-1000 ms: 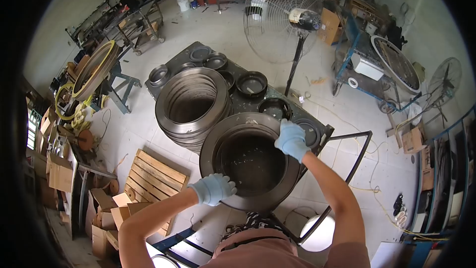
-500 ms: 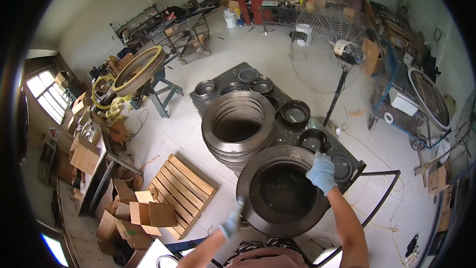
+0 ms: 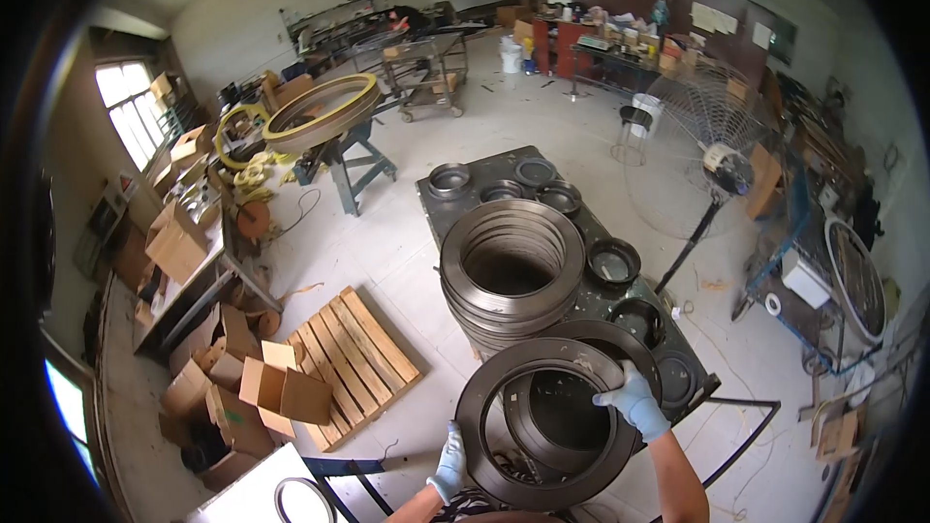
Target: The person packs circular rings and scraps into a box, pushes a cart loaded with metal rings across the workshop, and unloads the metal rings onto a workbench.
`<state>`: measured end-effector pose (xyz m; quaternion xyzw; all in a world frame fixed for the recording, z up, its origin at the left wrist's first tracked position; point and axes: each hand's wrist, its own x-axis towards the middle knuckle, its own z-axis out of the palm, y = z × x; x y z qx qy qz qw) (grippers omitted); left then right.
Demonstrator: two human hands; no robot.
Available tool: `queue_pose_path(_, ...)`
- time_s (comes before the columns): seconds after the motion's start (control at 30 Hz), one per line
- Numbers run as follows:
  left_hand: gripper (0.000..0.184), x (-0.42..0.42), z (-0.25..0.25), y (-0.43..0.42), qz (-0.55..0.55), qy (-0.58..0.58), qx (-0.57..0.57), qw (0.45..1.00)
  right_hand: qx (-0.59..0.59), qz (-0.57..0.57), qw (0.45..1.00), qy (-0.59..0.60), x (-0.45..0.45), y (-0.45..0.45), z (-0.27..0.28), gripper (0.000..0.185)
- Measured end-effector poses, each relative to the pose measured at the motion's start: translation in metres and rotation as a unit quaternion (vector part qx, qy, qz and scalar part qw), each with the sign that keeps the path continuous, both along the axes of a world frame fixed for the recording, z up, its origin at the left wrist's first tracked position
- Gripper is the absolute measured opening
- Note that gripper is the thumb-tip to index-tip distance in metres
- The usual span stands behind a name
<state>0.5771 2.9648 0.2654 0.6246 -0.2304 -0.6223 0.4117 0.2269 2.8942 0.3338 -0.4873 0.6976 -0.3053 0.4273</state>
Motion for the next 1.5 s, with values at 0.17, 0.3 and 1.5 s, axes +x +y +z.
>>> queue_pose_path(0.17, 0.088, -0.007, 0.055, -0.008, 0.028, 0.208, 0.043, 0.977, 0.058, -0.023, 0.987, -0.148, -0.003, -0.007, 0.007, 0.085)
queue_pose_path(0.3, 0.09, 0.005, 0.061, -0.004, 0.088, 0.222, 0.164, 0.957, 0.042, -0.067, 0.989, -0.126, 0.044, 0.011, 0.059, 0.092)
queue_pose_path(1.5, 0.082, 0.456, -0.205, 0.795, 0.67, -0.027, 0.211, 0.711, 0.246, 0.633, 0.727, -0.102, 0.865, 0.462, -0.151, 0.083)
